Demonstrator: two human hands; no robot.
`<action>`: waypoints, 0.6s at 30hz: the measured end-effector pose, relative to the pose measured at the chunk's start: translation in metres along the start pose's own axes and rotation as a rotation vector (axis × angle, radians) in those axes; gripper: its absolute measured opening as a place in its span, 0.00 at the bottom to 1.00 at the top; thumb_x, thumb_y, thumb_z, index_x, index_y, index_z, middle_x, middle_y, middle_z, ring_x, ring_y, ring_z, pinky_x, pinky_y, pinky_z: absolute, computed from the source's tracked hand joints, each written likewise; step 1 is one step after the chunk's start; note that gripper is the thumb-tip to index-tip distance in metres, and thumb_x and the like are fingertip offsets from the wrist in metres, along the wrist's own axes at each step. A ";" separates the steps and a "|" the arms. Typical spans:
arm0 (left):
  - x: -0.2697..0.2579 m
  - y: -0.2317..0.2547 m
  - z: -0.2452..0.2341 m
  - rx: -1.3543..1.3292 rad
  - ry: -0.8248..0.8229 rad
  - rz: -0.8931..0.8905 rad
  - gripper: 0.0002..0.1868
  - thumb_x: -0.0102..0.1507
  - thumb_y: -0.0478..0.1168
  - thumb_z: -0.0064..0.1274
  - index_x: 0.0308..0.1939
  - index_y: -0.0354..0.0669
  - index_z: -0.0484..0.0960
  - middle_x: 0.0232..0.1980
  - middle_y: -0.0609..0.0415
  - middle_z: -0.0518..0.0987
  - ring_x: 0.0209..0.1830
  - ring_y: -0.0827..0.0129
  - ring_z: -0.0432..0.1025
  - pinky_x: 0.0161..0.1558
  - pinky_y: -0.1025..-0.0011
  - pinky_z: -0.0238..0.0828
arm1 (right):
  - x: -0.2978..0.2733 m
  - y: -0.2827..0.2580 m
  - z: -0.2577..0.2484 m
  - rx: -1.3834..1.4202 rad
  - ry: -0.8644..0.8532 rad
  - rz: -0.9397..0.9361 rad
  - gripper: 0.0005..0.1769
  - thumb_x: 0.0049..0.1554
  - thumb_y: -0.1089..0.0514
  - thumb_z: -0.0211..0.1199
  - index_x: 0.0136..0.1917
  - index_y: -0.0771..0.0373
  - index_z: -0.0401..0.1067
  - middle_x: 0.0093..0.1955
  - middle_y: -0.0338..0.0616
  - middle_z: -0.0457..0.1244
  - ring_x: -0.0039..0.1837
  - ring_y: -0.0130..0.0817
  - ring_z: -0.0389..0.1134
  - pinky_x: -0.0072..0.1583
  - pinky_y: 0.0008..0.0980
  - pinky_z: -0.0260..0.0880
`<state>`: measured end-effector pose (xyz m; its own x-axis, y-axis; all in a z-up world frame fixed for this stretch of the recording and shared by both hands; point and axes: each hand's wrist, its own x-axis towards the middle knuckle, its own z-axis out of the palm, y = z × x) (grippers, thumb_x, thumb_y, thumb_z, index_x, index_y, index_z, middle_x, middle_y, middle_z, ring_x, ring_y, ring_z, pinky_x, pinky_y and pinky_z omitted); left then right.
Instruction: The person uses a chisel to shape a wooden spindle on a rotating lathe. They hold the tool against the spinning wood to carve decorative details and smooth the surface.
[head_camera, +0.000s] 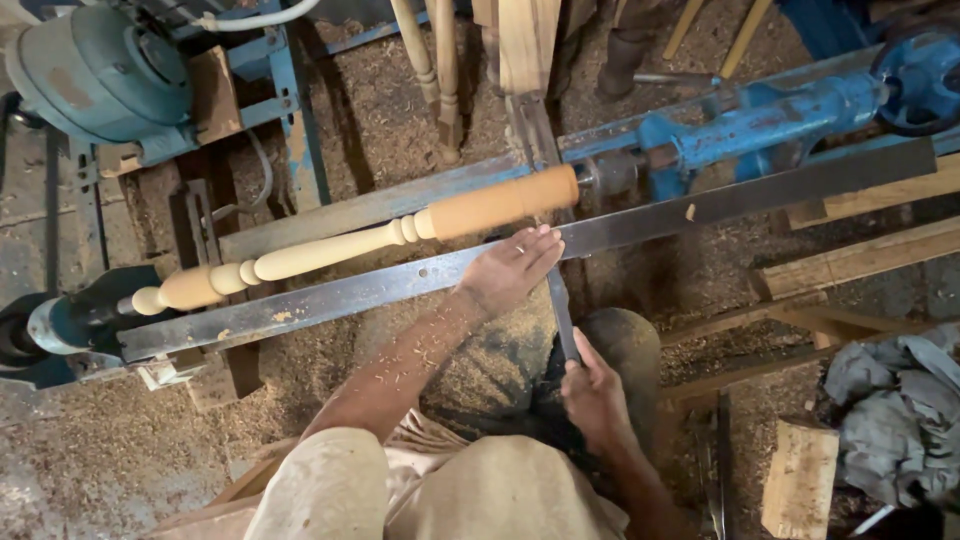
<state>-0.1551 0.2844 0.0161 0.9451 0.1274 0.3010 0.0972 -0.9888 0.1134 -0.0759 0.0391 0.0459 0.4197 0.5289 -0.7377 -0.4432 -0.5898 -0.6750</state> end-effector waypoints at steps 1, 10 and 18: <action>-0.001 -0.001 0.002 0.023 -0.011 0.010 0.29 0.64 0.39 0.47 0.71 0.40 0.70 0.75 0.49 0.69 0.78 0.59 0.60 0.80 0.64 0.50 | 0.000 -0.004 -0.003 0.001 -0.019 0.017 0.33 0.62 0.62 0.54 0.80 0.55 0.58 0.31 0.33 0.56 0.31 0.21 0.53 0.32 0.25 0.54; -0.010 0.000 0.020 0.204 -0.011 0.031 0.29 0.66 0.41 0.46 0.73 0.43 0.69 0.75 0.50 0.69 0.79 0.60 0.59 0.82 0.64 0.44 | 0.007 -0.013 -0.027 -0.023 -0.122 -0.025 0.32 0.63 0.60 0.54 0.80 0.53 0.59 0.31 0.30 0.56 0.30 0.20 0.52 0.31 0.24 0.54; -0.011 -0.002 0.028 0.294 -0.046 0.050 0.30 0.65 0.41 0.46 0.73 0.42 0.68 0.75 0.49 0.69 0.79 0.58 0.55 0.81 0.63 0.41 | 0.007 -0.037 -0.037 -0.204 -0.143 -0.041 0.33 0.62 0.61 0.53 0.80 0.51 0.58 0.30 0.30 0.56 0.30 0.20 0.53 0.32 0.24 0.56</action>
<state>-0.1565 0.2826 -0.0140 0.9635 0.0809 0.2553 0.1301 -0.9747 -0.1819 -0.0270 0.0423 0.0662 0.3110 0.6275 -0.7138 -0.2525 -0.6695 -0.6985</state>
